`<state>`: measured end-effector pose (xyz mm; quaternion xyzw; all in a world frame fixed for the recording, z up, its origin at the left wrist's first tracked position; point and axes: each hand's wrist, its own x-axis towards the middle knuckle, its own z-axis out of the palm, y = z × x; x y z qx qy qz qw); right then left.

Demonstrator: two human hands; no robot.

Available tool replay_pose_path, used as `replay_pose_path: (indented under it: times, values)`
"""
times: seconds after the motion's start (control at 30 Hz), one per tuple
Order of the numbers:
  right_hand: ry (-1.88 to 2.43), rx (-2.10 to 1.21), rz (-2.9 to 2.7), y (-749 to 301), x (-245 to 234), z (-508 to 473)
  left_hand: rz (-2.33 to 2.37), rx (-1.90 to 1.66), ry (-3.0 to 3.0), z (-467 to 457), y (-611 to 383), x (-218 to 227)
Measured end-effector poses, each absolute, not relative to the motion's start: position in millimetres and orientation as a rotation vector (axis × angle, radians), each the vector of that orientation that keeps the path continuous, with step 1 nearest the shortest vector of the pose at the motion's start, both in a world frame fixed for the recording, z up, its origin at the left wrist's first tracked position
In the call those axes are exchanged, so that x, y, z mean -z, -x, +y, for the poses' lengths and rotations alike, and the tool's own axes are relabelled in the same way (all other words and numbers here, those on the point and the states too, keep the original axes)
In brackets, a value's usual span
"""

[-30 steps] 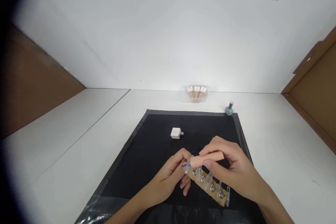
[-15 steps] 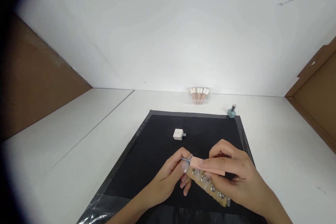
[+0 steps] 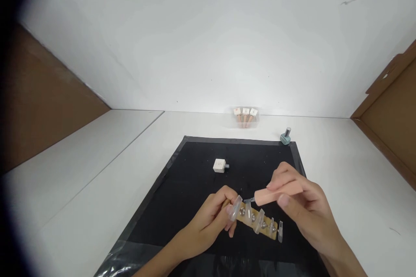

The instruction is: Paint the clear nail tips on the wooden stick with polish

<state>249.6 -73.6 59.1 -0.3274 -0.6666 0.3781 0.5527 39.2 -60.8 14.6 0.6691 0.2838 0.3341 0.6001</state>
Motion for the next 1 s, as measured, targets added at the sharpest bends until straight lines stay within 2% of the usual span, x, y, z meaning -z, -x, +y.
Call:
replay_pose_path:
  times: [0.4,1.0]
  values:
    - [0.873,-0.849,-1.822,-243.8,-74.6,-79.0,0.63,-0.711,-1.739,-60.2,-42.1,-16.1]
    - [0.856,-0.81,-1.884,-246.6,-75.4,-74.7,0.644,-0.712,-1.908,-56.3,-45.7,-19.9]
